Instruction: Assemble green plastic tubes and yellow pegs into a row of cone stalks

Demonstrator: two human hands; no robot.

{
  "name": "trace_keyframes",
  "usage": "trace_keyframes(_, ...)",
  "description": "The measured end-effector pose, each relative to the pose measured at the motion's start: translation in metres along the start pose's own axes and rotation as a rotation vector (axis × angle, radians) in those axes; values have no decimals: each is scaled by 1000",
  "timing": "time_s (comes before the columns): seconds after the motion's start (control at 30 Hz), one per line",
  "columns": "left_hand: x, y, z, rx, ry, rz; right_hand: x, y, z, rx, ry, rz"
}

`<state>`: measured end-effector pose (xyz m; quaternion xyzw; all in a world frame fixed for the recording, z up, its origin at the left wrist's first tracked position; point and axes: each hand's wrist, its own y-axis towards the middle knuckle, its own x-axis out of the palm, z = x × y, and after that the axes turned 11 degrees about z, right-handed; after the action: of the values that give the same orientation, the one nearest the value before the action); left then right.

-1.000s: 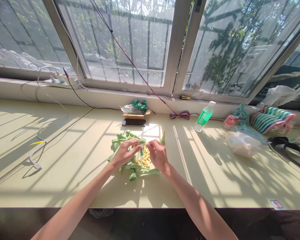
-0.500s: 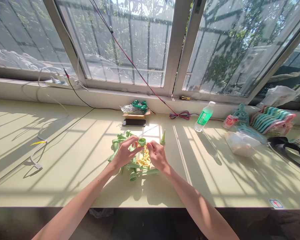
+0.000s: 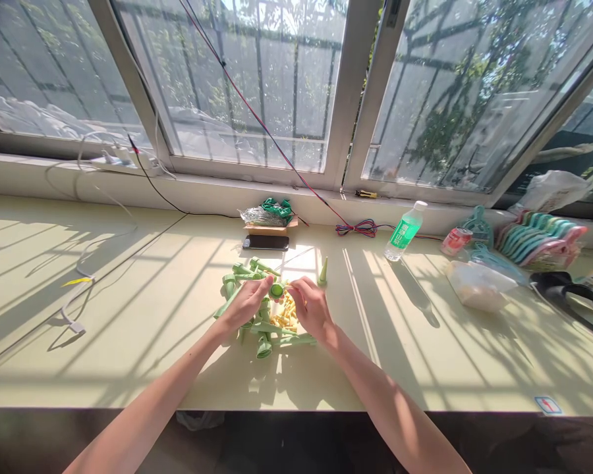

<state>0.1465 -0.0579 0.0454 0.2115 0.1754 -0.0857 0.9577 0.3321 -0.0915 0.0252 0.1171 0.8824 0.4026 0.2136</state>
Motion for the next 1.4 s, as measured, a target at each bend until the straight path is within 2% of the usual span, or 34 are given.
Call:
trace_keyframes(0.13, -2, 0, 3, 35, -7, -53, 0, -1, 1, 43, 13, 9)
trace_keyframes(0.33, -3, -1, 3, 162, 34, -77, 0, -1, -1, 162, 44, 21)
trace_keyframes(0.57, 0, -2, 1, 387, 82, -6, -1, 1, -7, 271, 72, 4)
trace_keyframes(0.73, 3, -1, -4, 441, 82, 36, 1, -1, -1, 324, 79, 1)
trace_keyframes(0.9, 5, 0, -4, 385, 126, 70, 3, -1, 3, 308, 61, 41)
trace_keyframes(1.07, 1, 3, 0, 170, 75, 79, -1, 2, 4, 191, -8, 85)
trace_keyframes(1.23, -2, 3, 4, 66, 41, -17, -2, 4, 2, 9, -17, 27)
trace_keyframes(1.4, -1, 2, 6, 48, -8, -70, 0, -1, 3, 25, -20, 11)
